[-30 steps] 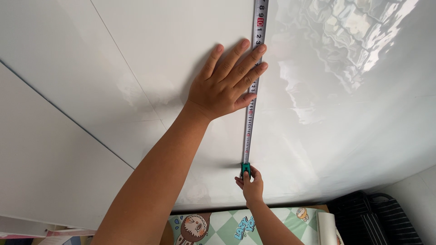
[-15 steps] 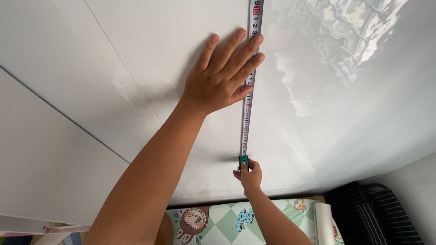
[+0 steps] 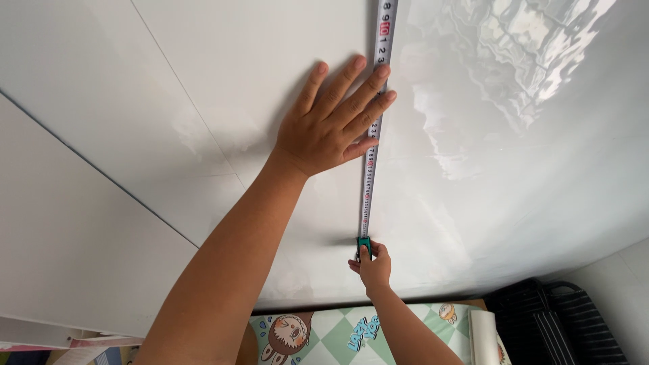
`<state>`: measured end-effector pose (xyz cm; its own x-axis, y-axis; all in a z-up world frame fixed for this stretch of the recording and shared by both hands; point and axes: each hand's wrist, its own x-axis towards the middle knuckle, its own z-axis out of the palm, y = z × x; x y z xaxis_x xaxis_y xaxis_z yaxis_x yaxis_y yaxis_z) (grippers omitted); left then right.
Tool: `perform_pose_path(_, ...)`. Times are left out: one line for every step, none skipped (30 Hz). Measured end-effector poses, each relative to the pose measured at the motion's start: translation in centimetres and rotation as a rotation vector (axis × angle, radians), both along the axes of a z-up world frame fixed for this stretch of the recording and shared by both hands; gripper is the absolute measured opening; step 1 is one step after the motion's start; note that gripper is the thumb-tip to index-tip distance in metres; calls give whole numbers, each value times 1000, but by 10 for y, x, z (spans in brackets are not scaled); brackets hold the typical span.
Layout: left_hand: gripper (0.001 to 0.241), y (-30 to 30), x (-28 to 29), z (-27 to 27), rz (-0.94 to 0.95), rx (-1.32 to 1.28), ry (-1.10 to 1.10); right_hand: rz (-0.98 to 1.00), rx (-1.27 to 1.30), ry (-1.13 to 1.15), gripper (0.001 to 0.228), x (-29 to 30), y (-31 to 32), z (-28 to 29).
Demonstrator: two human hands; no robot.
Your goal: Using a tape measure to determine the dimensions of a wall section.
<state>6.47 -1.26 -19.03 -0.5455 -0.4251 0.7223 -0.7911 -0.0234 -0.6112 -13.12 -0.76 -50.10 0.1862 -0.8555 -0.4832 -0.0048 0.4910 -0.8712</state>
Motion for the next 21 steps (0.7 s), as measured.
perform_pose_path(83, 0, 0, -2, 2, -7, -2, 2, -7, -2, 37, -1, 2, -2)
perform_pose_path(79, -1, 1, -2, 9, -8, 0, 7, -10, -3, 37, -1, 1, -3)
perform_pose_path(76, -2, 1, -2, 15, -8, 2, 12, -12, -4, 37, -2, 1, -3)
perform_pose_path(76, -4, 1, -3, 20, -22, -6, 17, -27, -11, 37, -2, 1, -3)
perform_pose_path(71, -6, 1, -5, -16, -20, 24, 19, -14, -12, 39, -3, 1, -3)
perform_pose_path(67, -9, 1, -6, -54, -18, 53, 18, -1, -13, 40, -3, 1, -3)
perform_pose_path(67, -9, 2, -8, -52, -33, 45, 21, -17, -20, 40, -4, 1, -5)
perform_pose_path(67, -11, 3, -10, -66, -18, 52, 23, -10, -15, 39, -4, 0, -7)
perform_pose_path(66, -13, 4, -10, -81, -3, 59, 25, -3, -10, 37, -4, -2, -9)
perform_pose_path(66, -10, 3, -8, -82, -18, 47, 25, -19, -21, 37, -3, -2, -6)
perform_pose_path(73, -8, 2, -6, -103, -23, 51, 38, 12, 2, 38, -1, -1, -4)
perform_pose_path(82, -6, 1, -5, -127, -29, 58, 50, 43, 28, 39, -2, -2, -3)
perform_pose_path(82, -7, 0, -5, -130, -45, 49, 47, 27, 20, 39, -2, -4, -3)
perform_pose_path(79, -7, 0, -5, -131, -43, 52, 58, 56, 27, 38, -3, -6, -4)
perform_pose_path(77, -8, 0, -6, -132, -41, 55, 70, 85, 35, 37, -3, -9, -6)
perform_pose_path(77, -7, -1, -5, -133, -53, 49, 69, 73, 30, 37, -3, -12, -15)
perform_pose_path(79, -6, -2, -4, -141, -57, 55, 69, 53, 54, 38, -2, -15, -25)
perform_pose_path(81, -6, -3, -3, -148, -60, 60, 69, 33, 79, 39, -2, -20, -34)
perform_pose_path(81, -8, -2, -4, -147, -73, 53, 69, 20, 73, 39, 1, -26, -44)
perform_pose_path(84, -9, -1, -7, -129, -58, 65, 38, 27, 96, 40, 4, -30, -54)
perform_pose_path(86, -10, 0, -9, -111, -44, 77, 7, 35, 118, 41, 6, -34, -65)
